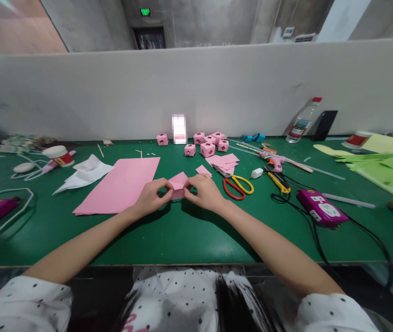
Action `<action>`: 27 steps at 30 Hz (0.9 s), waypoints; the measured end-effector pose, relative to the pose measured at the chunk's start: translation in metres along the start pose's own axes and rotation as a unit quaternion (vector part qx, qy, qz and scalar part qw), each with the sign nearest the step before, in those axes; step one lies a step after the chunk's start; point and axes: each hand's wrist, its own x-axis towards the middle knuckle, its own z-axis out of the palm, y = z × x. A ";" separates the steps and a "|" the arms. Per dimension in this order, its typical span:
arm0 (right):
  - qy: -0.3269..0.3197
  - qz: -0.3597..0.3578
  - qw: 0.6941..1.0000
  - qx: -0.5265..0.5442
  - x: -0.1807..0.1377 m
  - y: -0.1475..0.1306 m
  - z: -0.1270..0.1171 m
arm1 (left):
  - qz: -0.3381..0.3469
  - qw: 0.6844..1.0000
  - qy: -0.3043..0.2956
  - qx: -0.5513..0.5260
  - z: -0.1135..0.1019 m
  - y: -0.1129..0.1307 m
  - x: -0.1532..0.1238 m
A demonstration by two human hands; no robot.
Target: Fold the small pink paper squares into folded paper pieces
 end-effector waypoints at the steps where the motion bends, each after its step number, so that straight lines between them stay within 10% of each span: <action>1: 0.004 0.013 1.000 0.000 0.001 0.003 -0.003 | -0.003 1.000 0.004 -0.005 -0.001 -0.002 0.001; 10: 0.078 0.153 0.985 0.019 0.002 0.047 -0.018 | -0.043 0.998 0.039 0.001 -0.007 -0.025 0.005; 19: 0.098 0.229 0.966 -0.061 -0.002 0.070 -0.014 | 0.066 0.989 -0.095 0.088 0.007 -0.034 0.001; 27: 0.127 0.159 0.965 -0.163 -0.005 0.055 -0.005 | 0.069 0.990 -0.084 0.094 0.007 -0.036 0.003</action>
